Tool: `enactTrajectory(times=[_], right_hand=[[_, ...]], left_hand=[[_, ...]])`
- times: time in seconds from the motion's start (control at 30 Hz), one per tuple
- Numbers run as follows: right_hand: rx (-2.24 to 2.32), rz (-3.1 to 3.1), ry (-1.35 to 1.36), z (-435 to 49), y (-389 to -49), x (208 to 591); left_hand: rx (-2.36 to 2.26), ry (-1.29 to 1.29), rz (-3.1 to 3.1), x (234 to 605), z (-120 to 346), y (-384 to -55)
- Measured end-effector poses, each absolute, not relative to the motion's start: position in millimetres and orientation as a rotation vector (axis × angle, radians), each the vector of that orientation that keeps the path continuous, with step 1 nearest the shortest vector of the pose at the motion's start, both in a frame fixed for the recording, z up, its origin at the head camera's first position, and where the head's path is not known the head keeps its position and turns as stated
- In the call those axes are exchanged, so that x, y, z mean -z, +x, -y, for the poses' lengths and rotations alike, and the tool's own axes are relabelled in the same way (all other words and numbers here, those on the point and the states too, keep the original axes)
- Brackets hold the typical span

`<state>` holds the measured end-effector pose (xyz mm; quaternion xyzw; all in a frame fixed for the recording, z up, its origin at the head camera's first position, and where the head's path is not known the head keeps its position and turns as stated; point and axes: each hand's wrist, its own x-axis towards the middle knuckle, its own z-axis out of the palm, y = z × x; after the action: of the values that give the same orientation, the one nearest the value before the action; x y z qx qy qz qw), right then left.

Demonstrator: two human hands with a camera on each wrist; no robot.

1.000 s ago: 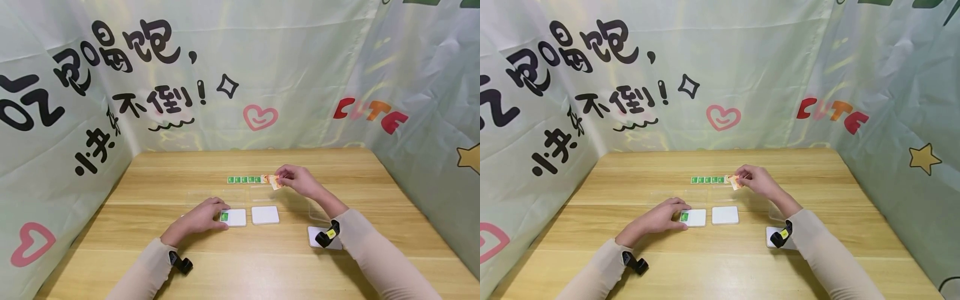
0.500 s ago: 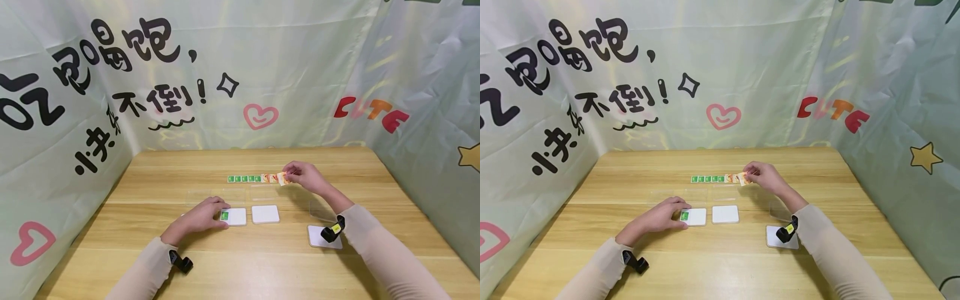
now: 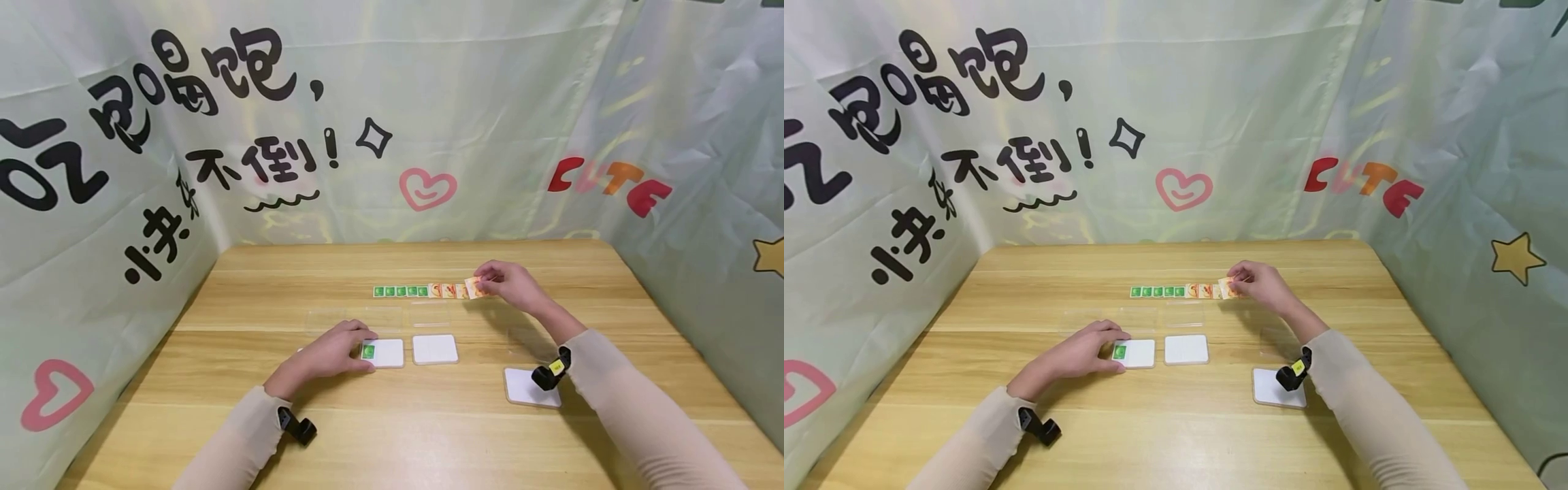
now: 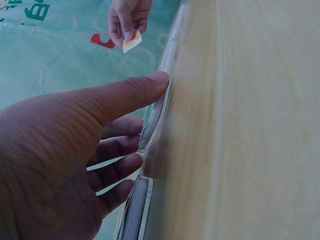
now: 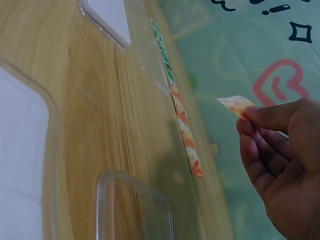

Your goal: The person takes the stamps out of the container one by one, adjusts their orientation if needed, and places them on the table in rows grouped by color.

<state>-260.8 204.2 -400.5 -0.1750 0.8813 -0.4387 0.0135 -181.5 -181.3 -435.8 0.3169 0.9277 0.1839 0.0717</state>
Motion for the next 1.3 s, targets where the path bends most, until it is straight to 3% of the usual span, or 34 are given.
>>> enactTrajectory(times=[1.3], right_hand=[[1.394,-2.686,-0.394,-237,-287,422]], left_hand=[[-0.561,0.934,-2.784,434,180,-180]])
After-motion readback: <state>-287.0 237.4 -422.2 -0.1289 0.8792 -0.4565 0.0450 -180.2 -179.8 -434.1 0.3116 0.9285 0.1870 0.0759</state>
